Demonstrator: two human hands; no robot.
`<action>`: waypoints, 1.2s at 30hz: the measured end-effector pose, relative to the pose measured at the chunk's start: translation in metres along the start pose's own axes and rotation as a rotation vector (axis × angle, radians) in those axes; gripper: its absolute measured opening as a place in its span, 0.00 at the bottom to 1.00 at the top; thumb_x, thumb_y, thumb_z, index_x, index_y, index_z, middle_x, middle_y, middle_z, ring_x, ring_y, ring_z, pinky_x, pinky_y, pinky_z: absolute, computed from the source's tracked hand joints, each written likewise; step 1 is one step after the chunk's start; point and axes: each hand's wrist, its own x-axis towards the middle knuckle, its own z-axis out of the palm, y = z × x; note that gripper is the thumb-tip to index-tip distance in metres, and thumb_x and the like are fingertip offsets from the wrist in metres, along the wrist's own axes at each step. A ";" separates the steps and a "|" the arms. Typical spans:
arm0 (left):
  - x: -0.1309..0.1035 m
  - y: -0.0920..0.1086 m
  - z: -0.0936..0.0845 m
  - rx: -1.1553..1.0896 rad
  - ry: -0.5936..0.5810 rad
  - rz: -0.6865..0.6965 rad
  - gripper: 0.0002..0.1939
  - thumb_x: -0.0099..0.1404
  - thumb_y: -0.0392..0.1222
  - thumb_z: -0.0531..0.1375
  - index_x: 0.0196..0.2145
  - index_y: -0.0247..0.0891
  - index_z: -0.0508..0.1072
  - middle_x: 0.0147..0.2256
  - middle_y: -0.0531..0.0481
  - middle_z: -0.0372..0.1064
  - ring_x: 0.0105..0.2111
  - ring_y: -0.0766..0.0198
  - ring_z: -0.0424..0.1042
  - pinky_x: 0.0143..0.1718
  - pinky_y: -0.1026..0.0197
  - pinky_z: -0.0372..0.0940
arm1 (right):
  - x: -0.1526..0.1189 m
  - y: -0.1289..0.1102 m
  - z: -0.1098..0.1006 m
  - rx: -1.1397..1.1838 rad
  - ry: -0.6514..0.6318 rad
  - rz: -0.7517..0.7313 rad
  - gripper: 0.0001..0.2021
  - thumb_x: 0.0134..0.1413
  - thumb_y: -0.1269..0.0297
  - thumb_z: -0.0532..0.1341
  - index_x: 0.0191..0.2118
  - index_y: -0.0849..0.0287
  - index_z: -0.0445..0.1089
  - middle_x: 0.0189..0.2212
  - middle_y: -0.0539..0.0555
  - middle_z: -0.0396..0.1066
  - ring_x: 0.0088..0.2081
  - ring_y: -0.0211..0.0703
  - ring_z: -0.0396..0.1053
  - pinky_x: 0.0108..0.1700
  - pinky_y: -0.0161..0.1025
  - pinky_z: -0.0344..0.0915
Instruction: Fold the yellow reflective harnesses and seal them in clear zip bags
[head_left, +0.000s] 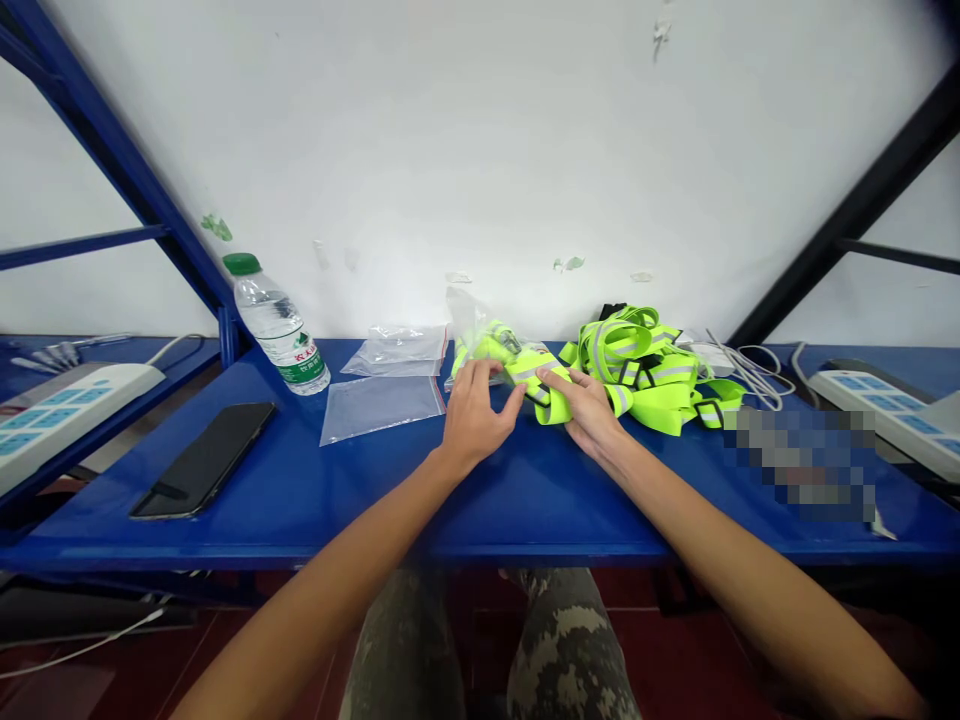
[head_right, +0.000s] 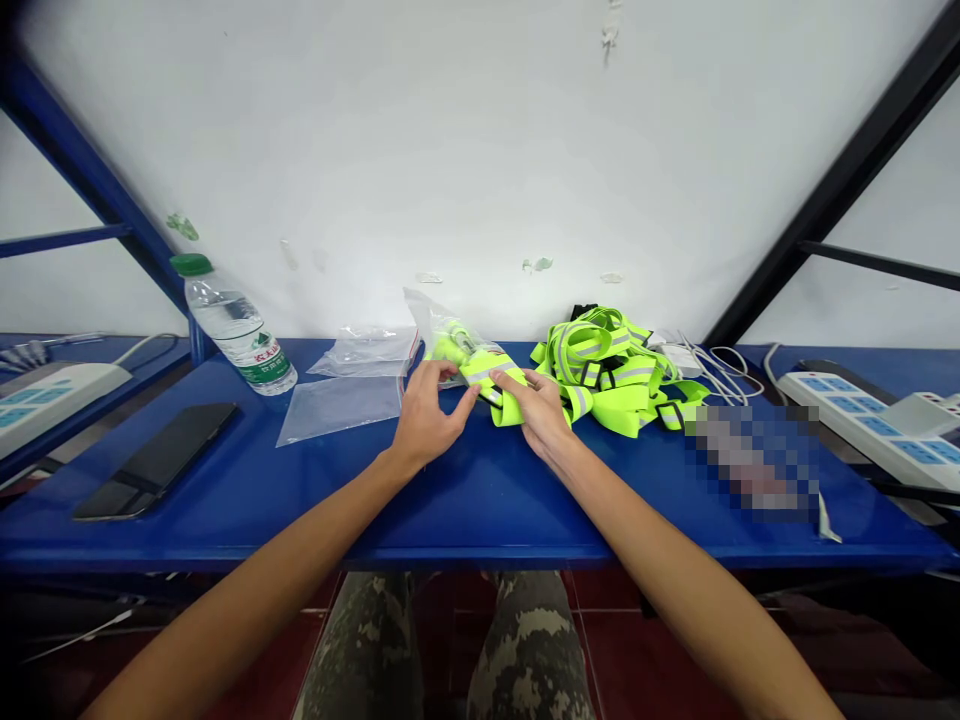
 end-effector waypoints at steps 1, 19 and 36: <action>0.000 -0.002 0.003 -0.036 -0.028 -0.010 0.12 0.65 0.47 0.59 0.43 0.39 0.65 0.41 0.44 0.68 0.43 0.57 0.69 0.45 0.54 0.67 | 0.000 -0.001 0.000 0.032 -0.016 0.039 0.20 0.30 0.62 0.76 0.34 0.60 0.73 0.31 0.54 0.78 0.33 0.46 0.76 0.34 0.39 0.74; 0.001 -0.010 0.005 0.090 0.033 -0.040 0.07 0.61 0.33 0.57 0.39 0.38 0.68 0.34 0.48 0.72 0.35 0.60 0.71 0.40 0.57 0.67 | -0.004 -0.001 0.007 0.105 -0.095 0.193 0.12 0.42 0.65 0.73 0.31 0.62 0.72 0.27 0.54 0.78 0.32 0.48 0.77 0.35 0.42 0.78; -0.001 0.004 0.010 -0.167 -0.017 -0.321 0.06 0.64 0.43 0.57 0.34 0.40 0.63 0.22 0.58 0.59 0.24 0.68 0.63 0.30 0.65 0.59 | -0.002 0.032 0.003 -0.420 0.052 -0.346 0.15 0.46 0.53 0.67 0.36 0.59 0.73 0.36 0.54 0.75 0.41 0.46 0.71 0.45 0.41 0.67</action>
